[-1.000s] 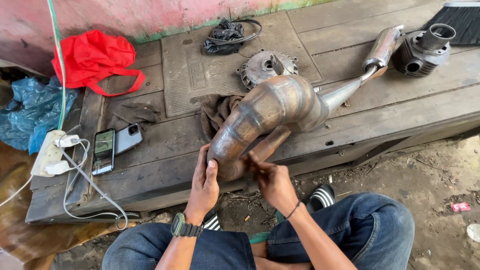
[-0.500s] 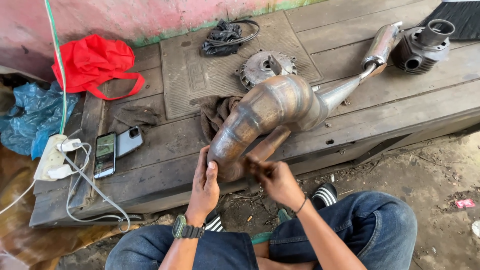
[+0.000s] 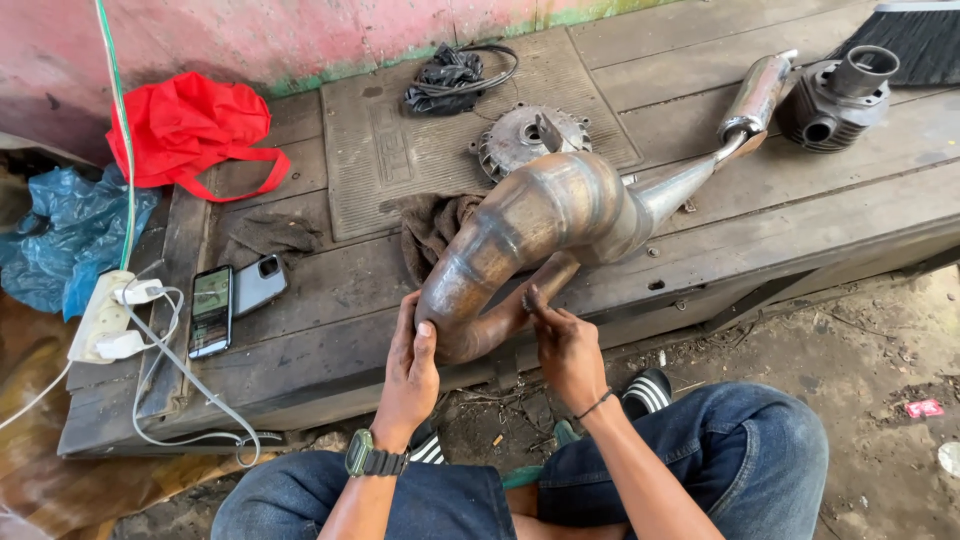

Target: A person uses a small handheld tool to brush or scrape the surface of a motorcycle exhaust pipe to clean it.

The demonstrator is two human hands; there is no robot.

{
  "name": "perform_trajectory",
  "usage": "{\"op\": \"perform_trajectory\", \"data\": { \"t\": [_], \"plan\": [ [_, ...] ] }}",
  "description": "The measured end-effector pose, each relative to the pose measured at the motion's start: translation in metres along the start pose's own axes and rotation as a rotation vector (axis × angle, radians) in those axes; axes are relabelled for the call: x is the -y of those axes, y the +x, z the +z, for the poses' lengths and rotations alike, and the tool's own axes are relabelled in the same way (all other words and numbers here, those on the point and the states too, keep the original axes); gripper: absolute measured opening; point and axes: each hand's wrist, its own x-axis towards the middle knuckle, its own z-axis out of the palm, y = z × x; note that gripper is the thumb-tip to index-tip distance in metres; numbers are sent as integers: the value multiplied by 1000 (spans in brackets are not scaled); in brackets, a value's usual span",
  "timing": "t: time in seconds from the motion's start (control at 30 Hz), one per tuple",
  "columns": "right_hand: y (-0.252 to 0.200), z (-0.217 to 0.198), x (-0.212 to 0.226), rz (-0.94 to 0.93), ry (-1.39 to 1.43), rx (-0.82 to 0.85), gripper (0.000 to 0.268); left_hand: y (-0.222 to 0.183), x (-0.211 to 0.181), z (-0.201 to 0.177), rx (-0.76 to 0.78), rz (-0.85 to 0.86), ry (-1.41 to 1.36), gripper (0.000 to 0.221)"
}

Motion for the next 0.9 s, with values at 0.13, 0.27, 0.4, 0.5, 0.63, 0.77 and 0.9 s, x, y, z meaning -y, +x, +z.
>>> {"op": "perform_trajectory", "data": {
  "t": [0.13, 0.27, 0.4, 0.5, 0.63, 0.77, 0.9],
  "plan": [
    [-18, 4, 19, 63, 40, 132, 23, 0, -4, 2, -12, -16, -9, 77],
    [-7, -3, 11, 66, -58, 150, 21, -1, 1, 1, -16, -14, -5, 76],
    [-9, -11, 48, 74, -121, 39, 25, 1, -6, 1, -21, -19, -10, 81],
    [-18, -3, 55, 119, 28, 182, 19, 2, -4, 3, -18, 0, -2, 82],
    [2, -18, 56, 128, -179, 198, 21, -3, -3, 2, -23, -29, 15, 84],
    [-2, -14, 76, 47, -210, 273, 22, 1, 0, 1, -13, -13, 13, 83],
    [5, -33, 103, 136, 187, 380, 23, -1, 12, -1, -28, -37, 24, 81]
  ]
}}
